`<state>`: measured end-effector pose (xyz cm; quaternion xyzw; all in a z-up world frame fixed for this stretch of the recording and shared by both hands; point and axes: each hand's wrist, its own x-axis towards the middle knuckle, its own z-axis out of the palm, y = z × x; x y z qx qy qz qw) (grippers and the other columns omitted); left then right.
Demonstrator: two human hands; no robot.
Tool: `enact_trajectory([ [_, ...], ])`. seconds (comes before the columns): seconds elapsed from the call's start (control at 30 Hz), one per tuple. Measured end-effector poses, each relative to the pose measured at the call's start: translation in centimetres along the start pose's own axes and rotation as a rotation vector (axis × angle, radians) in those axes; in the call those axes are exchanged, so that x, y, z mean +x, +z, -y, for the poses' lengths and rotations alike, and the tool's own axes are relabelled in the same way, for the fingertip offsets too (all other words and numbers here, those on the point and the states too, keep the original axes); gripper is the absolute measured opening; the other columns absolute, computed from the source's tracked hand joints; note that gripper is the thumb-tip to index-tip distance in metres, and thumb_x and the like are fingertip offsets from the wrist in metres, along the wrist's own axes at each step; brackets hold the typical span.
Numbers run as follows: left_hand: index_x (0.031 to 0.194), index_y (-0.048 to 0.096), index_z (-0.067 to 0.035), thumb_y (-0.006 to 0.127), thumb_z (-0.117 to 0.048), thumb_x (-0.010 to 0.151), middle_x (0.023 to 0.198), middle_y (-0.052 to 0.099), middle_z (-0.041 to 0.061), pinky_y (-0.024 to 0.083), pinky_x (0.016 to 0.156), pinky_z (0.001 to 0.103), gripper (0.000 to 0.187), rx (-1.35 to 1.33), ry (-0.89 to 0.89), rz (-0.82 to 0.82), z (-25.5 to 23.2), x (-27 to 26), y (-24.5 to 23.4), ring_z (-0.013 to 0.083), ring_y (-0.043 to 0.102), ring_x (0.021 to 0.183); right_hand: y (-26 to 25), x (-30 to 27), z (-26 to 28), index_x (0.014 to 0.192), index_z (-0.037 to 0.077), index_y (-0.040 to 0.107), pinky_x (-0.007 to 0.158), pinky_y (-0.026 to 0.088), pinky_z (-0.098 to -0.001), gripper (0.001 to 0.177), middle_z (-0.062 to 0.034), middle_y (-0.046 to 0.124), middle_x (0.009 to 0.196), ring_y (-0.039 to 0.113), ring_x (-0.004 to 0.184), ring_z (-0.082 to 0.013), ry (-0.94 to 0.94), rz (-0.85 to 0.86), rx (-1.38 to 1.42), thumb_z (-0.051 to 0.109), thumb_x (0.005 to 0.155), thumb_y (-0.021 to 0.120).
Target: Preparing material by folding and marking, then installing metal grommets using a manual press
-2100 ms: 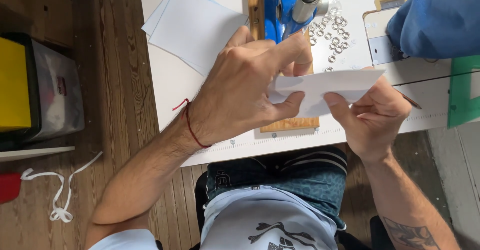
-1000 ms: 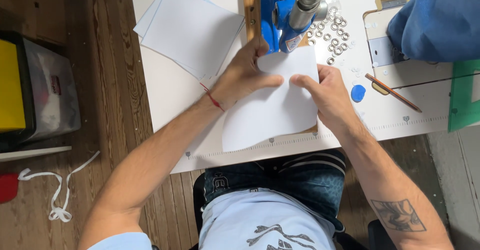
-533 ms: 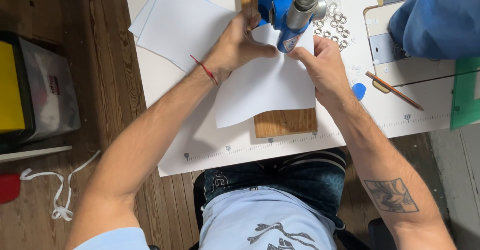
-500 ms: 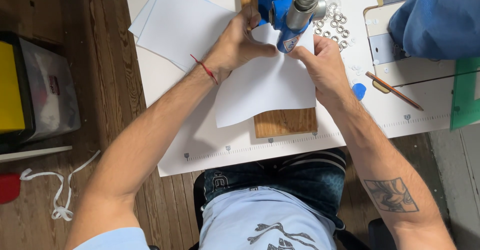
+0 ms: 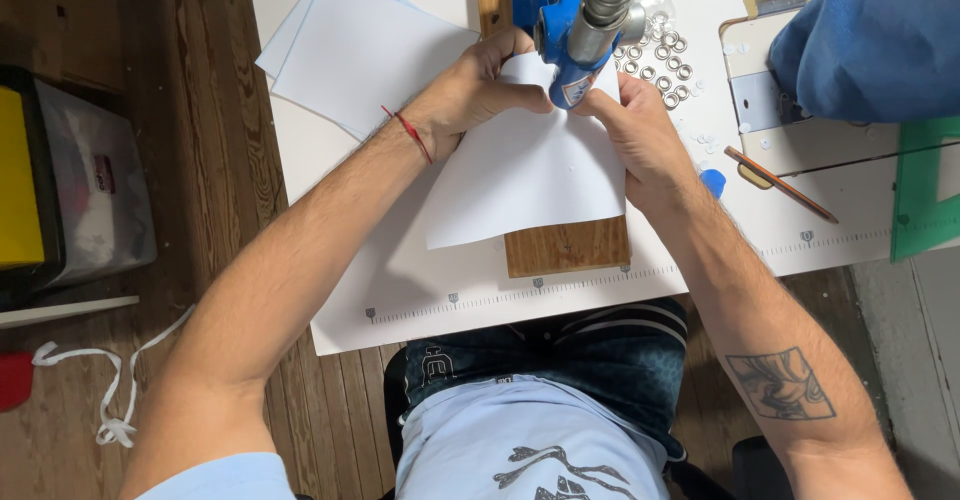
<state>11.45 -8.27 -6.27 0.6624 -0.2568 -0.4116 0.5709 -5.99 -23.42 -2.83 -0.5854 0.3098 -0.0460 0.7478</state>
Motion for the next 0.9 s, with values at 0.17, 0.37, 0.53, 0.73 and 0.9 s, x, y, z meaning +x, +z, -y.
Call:
enact_trajectory([
  [0.17, 0.146, 0.048, -0.021, 0.097, -0.005, 0.095, 0.147, 0.067, 0.009, 0.055, 0.115, 0.041, 0.073, 0.333, 0.423, 0.060, -2.5, -2.6, -0.2, 0.0291, 0.068, 0.141, 0.0, -0.3, 0.4, 0.086, 0.016, 0.068, 0.062, 0.060, -0.0341, 0.017, -0.0056, 0.083, 0.088, 0.079, 0.074, -0.0194, 0.043, 0.008, 0.037, 0.022, 0.089, 0.084],
  [0.37, 0.119, 0.087, -0.015, 0.095, -0.019, 0.109, 0.171, 0.054, 0.019, 0.055, 0.128, 0.066, 0.013, 0.678, 0.797, -0.266, -0.2, -4.5, 1.6, 0.0471, 0.056, 0.160, -0.2, 0.1, 0.0, 0.084, 0.016, 0.064, 0.063, 0.059, -0.0366, 0.026, -0.0071, 0.082, 0.086, 0.077, 0.073, -0.0208, 0.060, 0.014, 0.072, 0.024, 0.089, 0.089],
  [0.53, 0.117, 0.097, -0.019, 0.090, -0.028, 0.113, 0.181, 0.051, 0.004, 0.030, 0.142, 0.087, 0.012, 0.628, 0.777, -0.377, 1.9, -5.1, 3.2, 0.0394, 0.045, 0.176, -0.5, 0.2, -0.4, 0.085, 0.016, 0.068, 0.070, 0.061, -0.0334, 0.020, -0.0046, 0.081, 0.086, 0.077, 0.076, -0.0186, 0.023, 0.023, 0.044, 0.022, 0.091, 0.085],
  [0.73, 0.110, 0.094, -0.021, 0.096, -0.038, 0.104, 0.163, 0.072, 0.007, 0.023, 0.139, 0.080, 0.018, 0.448, 0.701, -0.431, 3.9, -4.1, 4.1, 0.0330, 0.057, 0.165, -0.8, 0.7, -0.6, 0.103, 0.008, 0.079, 0.082, 0.069, -0.0362, 0.019, -0.0081, 0.084, 0.094, 0.083, 0.083, -0.0205, 0.030, 0.037, 0.019, 0.019, 0.089, 0.086],
  [0.9, 0.107, 0.094, -0.018, 0.102, -0.037, 0.101, 0.153, 0.078, 0.004, 0.021, 0.138, 0.080, 0.022, 0.431, 0.736, -0.444, 4.6, -3.2, 3.5, 0.0270, 0.057, 0.162, -0.8, 1.4, -1.2, 0.108, 0.003, 0.078, 0.061, 0.074, -0.0392, 0.020, -0.0145, 0.084, 0.089, 0.086, 0.069, -0.0257, 0.013, 0.066, 0.114, 0.010, 0.093, 0.090],
])
